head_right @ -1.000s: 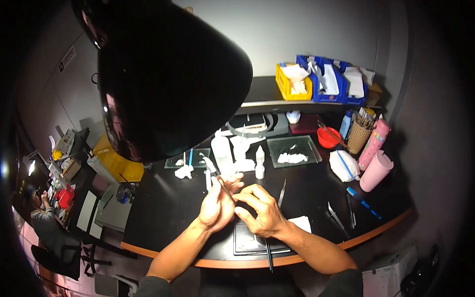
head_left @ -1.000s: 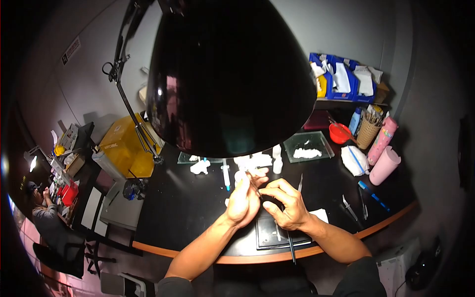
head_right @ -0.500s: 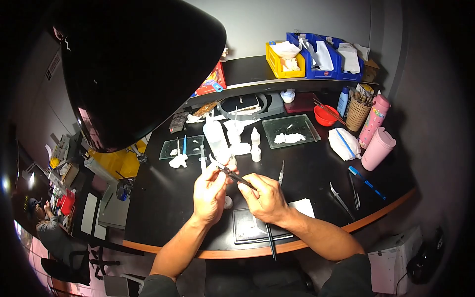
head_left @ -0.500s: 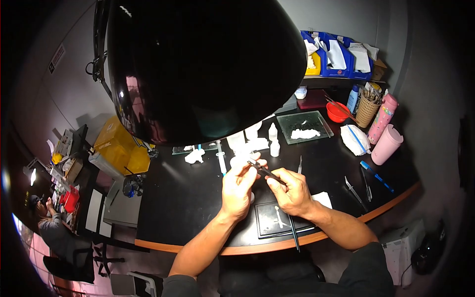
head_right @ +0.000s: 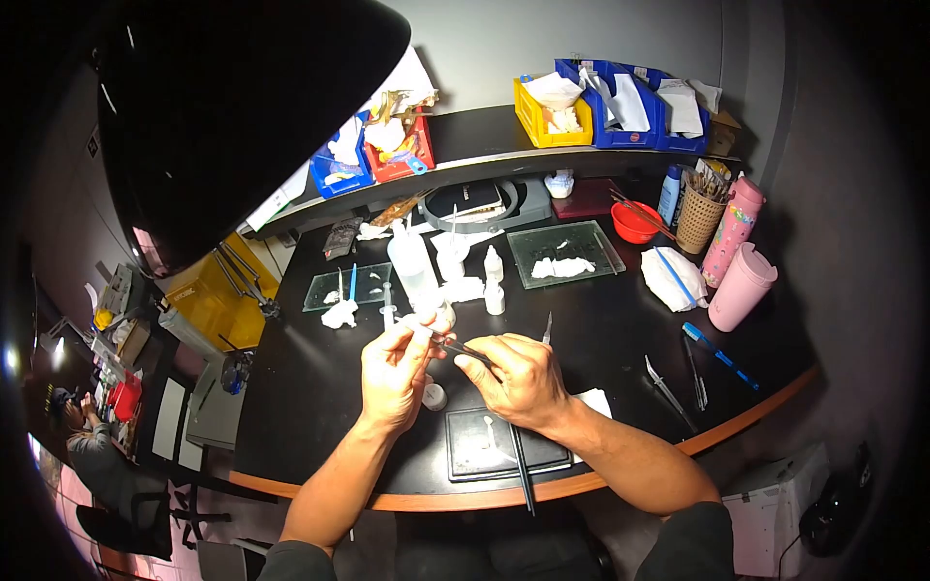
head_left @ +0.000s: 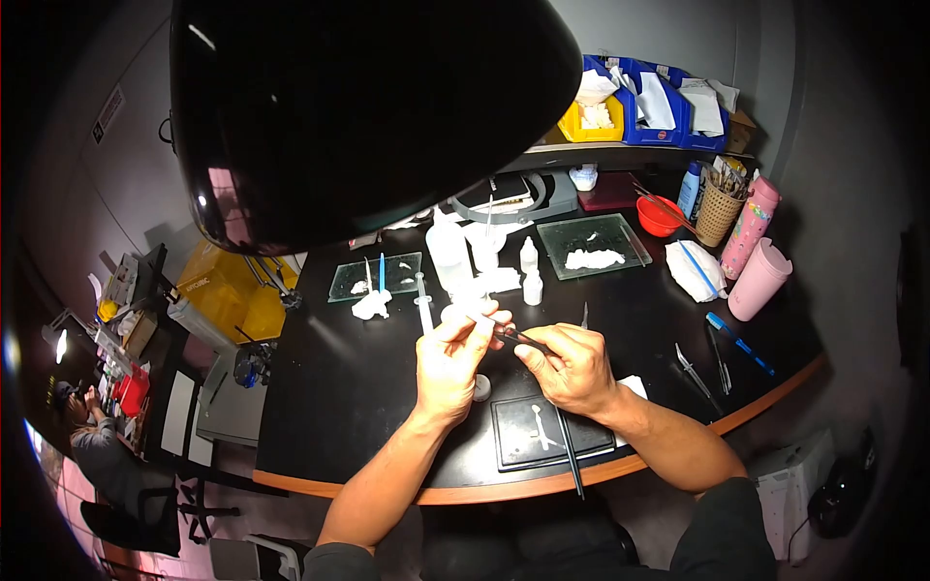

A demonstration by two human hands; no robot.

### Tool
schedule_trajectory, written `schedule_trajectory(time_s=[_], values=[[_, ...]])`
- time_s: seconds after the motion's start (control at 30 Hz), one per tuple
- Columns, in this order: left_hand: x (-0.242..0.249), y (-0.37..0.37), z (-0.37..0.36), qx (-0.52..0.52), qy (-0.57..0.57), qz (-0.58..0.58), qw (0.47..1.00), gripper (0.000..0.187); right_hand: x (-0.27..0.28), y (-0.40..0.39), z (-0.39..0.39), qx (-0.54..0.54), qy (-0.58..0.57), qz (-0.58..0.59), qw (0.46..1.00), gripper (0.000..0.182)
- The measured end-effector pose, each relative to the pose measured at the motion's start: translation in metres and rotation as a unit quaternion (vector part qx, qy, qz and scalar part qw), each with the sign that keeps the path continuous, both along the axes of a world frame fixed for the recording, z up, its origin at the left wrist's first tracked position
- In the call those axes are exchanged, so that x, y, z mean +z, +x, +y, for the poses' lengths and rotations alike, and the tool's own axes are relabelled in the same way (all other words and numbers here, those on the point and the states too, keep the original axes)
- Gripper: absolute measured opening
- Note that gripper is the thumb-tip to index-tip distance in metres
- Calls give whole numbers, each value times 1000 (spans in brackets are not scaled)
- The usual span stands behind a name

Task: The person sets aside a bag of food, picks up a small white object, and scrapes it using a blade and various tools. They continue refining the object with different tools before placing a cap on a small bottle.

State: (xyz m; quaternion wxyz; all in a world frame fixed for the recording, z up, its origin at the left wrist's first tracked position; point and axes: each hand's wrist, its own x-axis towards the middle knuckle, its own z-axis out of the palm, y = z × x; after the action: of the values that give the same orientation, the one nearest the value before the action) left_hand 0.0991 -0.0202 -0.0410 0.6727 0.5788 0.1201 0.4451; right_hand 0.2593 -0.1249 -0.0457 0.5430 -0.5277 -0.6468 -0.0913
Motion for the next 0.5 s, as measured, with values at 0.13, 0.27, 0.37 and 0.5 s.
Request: schedule_trajectory(time_s=[0.13,0.27,0.37,0.5], values=[[-7,1,5,-6,11,11,1000,32,2,2,-1,0,-3,-15,1000,19],[-8,2,4,-23,20,4,1000,33,8,1,-5,-4,-22,-34,999,19],[-12,2,5,-38,22,3,999,35,7,2,-3,-2,0,-54,999,17],[-9,1,4,-53,26,-2,998,39,6,4,-2,-5,19,-71,997,13]])
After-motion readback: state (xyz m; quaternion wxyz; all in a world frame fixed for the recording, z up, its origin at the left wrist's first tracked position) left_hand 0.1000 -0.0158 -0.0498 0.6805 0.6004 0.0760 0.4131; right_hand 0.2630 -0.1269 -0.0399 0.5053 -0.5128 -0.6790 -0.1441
